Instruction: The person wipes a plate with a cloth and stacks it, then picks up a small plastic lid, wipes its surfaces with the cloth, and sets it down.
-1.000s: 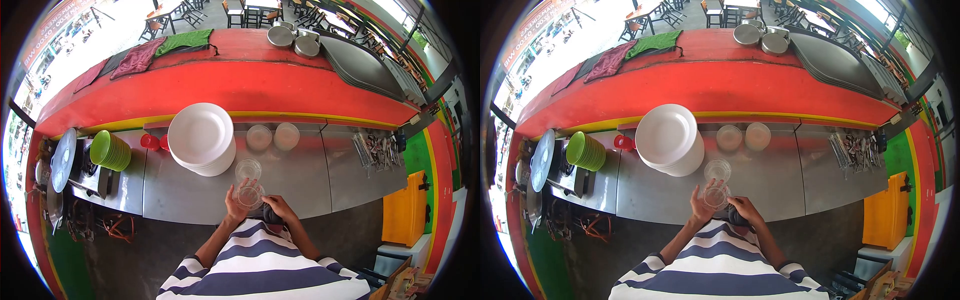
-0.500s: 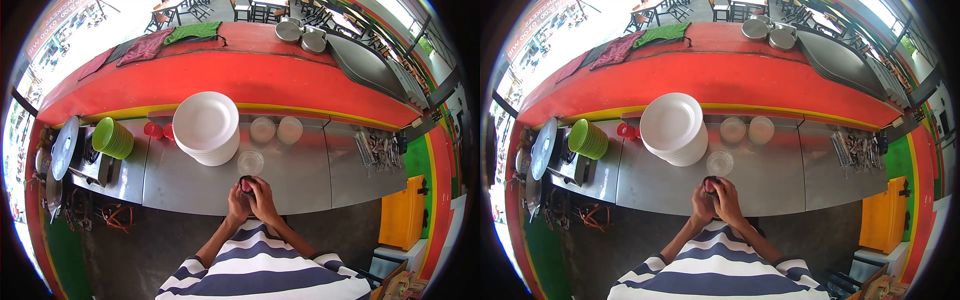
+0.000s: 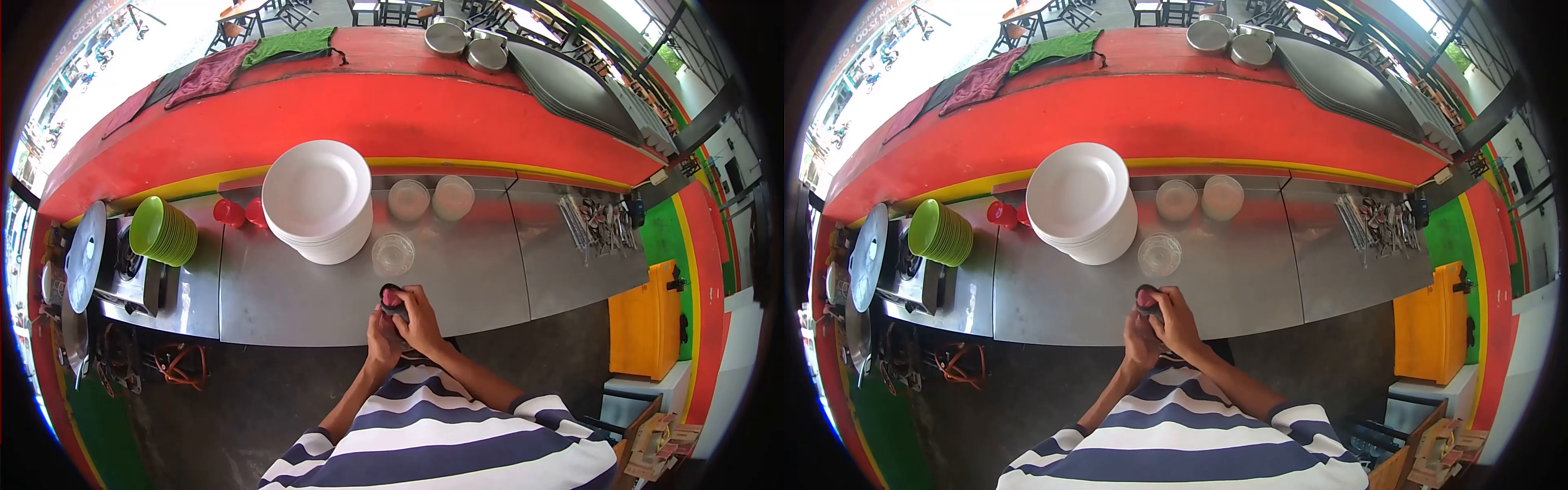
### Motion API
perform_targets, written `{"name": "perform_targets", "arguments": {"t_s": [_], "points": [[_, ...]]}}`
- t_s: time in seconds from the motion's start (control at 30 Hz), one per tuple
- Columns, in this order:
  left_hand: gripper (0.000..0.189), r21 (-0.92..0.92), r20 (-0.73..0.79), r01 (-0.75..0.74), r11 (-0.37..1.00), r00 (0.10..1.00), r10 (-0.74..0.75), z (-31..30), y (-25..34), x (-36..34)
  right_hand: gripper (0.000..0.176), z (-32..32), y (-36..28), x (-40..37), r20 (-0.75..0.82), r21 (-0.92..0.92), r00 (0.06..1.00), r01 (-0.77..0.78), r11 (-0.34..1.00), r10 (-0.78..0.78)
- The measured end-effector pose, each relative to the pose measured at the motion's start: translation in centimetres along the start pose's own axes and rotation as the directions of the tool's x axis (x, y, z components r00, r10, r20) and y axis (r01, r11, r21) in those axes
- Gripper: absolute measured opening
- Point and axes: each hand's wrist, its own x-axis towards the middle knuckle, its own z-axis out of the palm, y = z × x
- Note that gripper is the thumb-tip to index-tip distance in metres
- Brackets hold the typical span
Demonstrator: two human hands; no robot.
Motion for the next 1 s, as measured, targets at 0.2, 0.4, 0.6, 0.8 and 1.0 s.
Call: {"name": "perform_targets", "arguments": {"t_s": [0.2,0.4,0.6,0.8,1.0], "points": [[0.056,0.251,0.049,-0.218,0.943,0.976,0.213,2.1,2.9,-0.9,0.045,0.4,0.2,-1.9,-0.046,-0.077,0.998,-0.051,0.996,0.047],[0.055,0.225,0.046,-0.168,0.96,0.986,0.162,1.7,3.3,-1.2,0.041,-0.1,-2.5,-2.4,0.167,0.262,0.986,-0.047,0.964,0.003],[0.057,0.206,-0.092,-0.247,0.947,0.959,0.27,0.4,1.9,-1.1,0.041,-3.3,-3.0,2.0,-0.16,0.278,0.985,-0.018,0.96,0.065],[0.058,0.335,-0.168,-0.33,0.882,0.901,0.401,2.7,4.1,-2.5,0.042,-5.5,-3.7,3.4,-0.003,0.058,0.955,0.296,0.953,-0.296],[0.058,0.55,-0.136,-0.404,0.731,0.821,0.555,2.1,4.1,-1.4,0.032,-2.9,-3.2,0.1,0.254,0.01,0.914,0.324,0.946,-0.316]]}}
